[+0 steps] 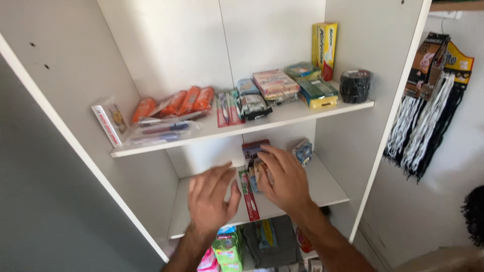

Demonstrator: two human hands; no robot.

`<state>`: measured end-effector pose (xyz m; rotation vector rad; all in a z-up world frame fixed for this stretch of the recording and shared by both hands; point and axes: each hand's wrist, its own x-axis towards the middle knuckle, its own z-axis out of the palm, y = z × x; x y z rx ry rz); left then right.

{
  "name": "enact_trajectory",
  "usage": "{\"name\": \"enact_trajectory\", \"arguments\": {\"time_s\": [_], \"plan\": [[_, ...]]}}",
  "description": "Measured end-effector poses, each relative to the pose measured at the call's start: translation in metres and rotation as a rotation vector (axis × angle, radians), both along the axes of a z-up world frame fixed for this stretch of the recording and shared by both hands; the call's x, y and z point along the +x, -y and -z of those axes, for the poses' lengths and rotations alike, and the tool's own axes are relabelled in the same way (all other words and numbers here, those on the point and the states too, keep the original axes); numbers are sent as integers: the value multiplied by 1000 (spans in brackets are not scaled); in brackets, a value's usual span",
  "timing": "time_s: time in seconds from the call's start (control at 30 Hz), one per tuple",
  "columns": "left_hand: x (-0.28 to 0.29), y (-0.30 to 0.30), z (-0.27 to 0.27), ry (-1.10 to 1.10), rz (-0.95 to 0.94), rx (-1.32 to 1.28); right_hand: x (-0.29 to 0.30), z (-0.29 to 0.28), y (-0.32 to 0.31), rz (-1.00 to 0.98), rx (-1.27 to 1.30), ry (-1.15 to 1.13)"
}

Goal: The person moves various grocery items including boxes, packages, and toiletries from lower shelves to upper shelves in a pantry or storage area by hand.

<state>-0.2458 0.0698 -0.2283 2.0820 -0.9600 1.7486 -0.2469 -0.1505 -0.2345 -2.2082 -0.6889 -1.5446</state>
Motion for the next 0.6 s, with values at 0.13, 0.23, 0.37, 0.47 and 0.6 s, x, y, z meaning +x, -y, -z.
{"name": "enact_trajectory", "arguments": {"time_s": [0.13, 0.23, 0.37, 0.47, 0.6], "plan": [[16, 2, 84, -501, 82, 115, 6, 72, 12, -79, 44, -215], [35, 6, 144, -880, 70, 233, 20, 142, 6, -99, 40, -529], [58, 17, 221, -859, 65, 314, 15, 181, -14, -125, -21, -875], [67, 13, 242, -564, 35, 283, 16, 207, -14, -173, -28, -754], [71, 2, 275, -558, -93, 435, 13, 203, -15, -189, -19, -798]]}}
